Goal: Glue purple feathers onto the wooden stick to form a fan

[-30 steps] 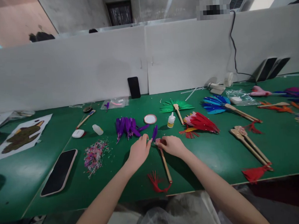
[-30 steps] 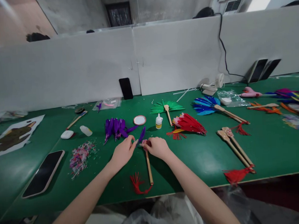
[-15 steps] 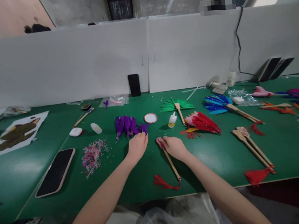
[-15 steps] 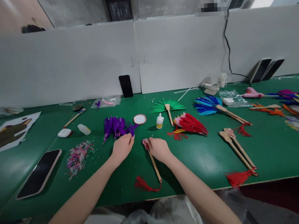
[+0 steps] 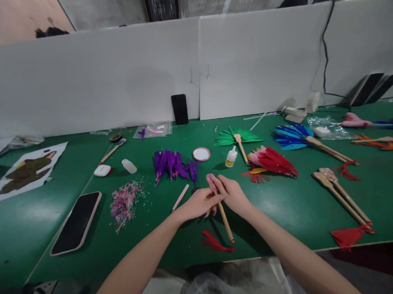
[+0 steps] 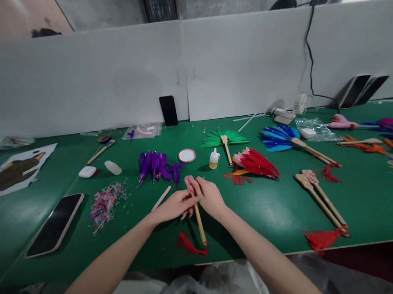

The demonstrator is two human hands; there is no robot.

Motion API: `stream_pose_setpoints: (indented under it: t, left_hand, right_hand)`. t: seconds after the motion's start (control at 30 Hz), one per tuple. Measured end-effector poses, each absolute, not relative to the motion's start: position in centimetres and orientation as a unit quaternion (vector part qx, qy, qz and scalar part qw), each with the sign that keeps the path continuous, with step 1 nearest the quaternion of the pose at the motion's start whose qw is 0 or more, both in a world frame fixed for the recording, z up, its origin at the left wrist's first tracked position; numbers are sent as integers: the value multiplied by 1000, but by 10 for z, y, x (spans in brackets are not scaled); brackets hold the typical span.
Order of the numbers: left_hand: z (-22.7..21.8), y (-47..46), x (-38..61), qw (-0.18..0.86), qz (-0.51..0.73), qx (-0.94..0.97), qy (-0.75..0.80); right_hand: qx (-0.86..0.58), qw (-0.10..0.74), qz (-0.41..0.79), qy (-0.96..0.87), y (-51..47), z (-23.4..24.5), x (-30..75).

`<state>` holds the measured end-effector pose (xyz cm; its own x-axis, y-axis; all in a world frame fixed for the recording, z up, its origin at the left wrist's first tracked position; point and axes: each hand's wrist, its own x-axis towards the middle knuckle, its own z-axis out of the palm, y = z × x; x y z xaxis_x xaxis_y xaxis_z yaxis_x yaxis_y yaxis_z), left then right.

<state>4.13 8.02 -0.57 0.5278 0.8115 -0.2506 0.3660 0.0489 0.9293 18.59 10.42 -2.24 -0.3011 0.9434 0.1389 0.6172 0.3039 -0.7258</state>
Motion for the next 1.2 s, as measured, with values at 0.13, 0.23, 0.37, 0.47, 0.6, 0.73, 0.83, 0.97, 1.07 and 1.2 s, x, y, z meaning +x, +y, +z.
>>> stream_pose_setpoints:
  t: [0.13, 0.23, 0.37, 0.47, 0.6, 0.73, 0.83, 0.97, 1.07, 1.2]
  left_hand:
    - [-4, 82, 42, 639, 228, 611, 408]
    - [-4, 82, 42, 641, 252, 601, 405]
    - [-6, 82, 42, 642, 276, 587, 409]
    - [-8, 82, 40, 642, 284, 584, 407]
    - [-8, 81, 40, 646, 290, 581, 402]
    - [-5, 80, 44, 622, 317, 576, 426]
    - [-4, 79, 47, 583, 329, 586, 457]
    - [-7, 75, 53, 604, 336, 553, 466]
    - [-8, 72, 55, 621, 357, 511, 475]
    - [-5, 70, 56, 622, 364, 503, 477]
  right_hand:
    - [-470, 372, 369, -710, 105, -22, 187]
    - [-447, 403, 403, -689, 105, -20, 189]
    - [-426, 398, 496, -644, 103, -16, 191]
    - [-408, 391, 520, -640, 102, -12, 192]
    - [-402, 384, 532, -638, 103, -11, 192]
    - [-416, 401, 490, -652, 103, -14, 190]
    - [-452, 433, 415, -661, 101, -15, 188]
    - [-485, 447, 357, -661, 99, -16, 186]
    - [-479, 440, 382, -657, 98, -18, 186]
    - [-459, 461, 430, -626, 99, -19, 184]
